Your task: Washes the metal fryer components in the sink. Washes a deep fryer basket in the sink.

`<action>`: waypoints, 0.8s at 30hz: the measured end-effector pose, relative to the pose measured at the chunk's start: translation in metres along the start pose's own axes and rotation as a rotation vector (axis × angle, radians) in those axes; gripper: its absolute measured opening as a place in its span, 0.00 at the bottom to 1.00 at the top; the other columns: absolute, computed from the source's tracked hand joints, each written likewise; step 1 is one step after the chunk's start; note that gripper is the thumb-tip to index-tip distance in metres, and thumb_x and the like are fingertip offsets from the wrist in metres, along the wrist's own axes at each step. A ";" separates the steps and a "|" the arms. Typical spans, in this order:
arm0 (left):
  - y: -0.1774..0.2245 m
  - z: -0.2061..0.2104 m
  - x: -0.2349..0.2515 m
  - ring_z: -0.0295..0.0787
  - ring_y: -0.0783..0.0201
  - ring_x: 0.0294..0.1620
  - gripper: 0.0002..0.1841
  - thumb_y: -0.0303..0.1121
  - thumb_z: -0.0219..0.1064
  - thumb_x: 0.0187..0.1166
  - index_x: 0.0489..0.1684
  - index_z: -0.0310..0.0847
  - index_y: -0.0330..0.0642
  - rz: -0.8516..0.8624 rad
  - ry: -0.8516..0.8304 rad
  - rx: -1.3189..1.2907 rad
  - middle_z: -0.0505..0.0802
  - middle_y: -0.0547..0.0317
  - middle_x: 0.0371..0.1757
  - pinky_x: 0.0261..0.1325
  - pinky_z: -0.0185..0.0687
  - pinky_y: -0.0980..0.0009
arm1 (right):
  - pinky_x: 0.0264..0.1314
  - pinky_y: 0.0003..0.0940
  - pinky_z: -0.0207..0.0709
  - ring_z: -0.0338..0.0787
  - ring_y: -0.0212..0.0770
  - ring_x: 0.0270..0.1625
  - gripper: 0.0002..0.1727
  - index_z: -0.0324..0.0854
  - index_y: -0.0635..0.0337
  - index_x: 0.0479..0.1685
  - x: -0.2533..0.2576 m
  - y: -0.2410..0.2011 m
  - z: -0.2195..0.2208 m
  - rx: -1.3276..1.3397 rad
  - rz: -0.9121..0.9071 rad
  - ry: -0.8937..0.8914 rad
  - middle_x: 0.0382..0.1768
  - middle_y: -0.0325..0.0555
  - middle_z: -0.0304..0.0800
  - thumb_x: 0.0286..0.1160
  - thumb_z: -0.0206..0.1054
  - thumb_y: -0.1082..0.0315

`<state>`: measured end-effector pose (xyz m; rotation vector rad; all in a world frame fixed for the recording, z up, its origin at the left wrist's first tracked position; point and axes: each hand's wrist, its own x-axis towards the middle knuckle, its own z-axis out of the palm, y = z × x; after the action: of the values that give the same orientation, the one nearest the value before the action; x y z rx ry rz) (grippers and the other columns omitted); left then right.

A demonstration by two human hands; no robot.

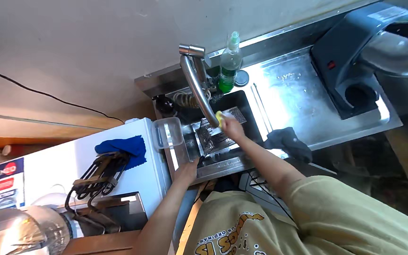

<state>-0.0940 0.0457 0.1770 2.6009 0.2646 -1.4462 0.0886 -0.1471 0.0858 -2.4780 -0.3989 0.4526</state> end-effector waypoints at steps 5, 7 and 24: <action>0.007 -0.012 -0.007 0.85 0.32 0.67 0.42 0.23 0.60 0.79 0.96 0.49 0.63 -0.013 -0.004 0.023 0.87 0.33 0.66 0.61 0.81 0.35 | 0.78 0.65 0.76 0.77 0.63 0.82 0.43 0.62 0.55 0.91 -0.002 0.015 -0.005 0.100 0.111 0.152 0.88 0.58 0.68 0.71 0.73 0.71; 0.017 -0.022 -0.016 0.83 0.31 0.69 0.40 0.24 0.56 0.83 0.96 0.48 0.64 -0.044 -0.017 0.037 0.85 0.32 0.69 0.60 0.82 0.34 | 0.79 0.64 0.75 0.77 0.61 0.83 0.40 0.61 0.53 0.93 -0.007 0.005 -0.004 0.088 0.028 0.142 0.91 0.54 0.64 0.76 0.61 0.79; 0.109 -0.131 -0.088 0.88 0.38 0.57 0.11 0.29 0.61 0.82 0.51 0.86 0.31 0.143 -0.017 0.274 0.90 0.37 0.54 0.53 0.81 0.39 | 0.88 0.62 0.64 0.73 0.59 0.85 0.24 0.84 0.62 0.68 -0.018 0.008 -0.034 -0.166 -0.237 -0.079 0.78 0.58 0.80 0.80 0.67 0.56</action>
<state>-0.0067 -0.0385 0.3259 2.7467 -0.1290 -1.5491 0.0873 -0.1767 0.1116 -2.5338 -0.7814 0.4354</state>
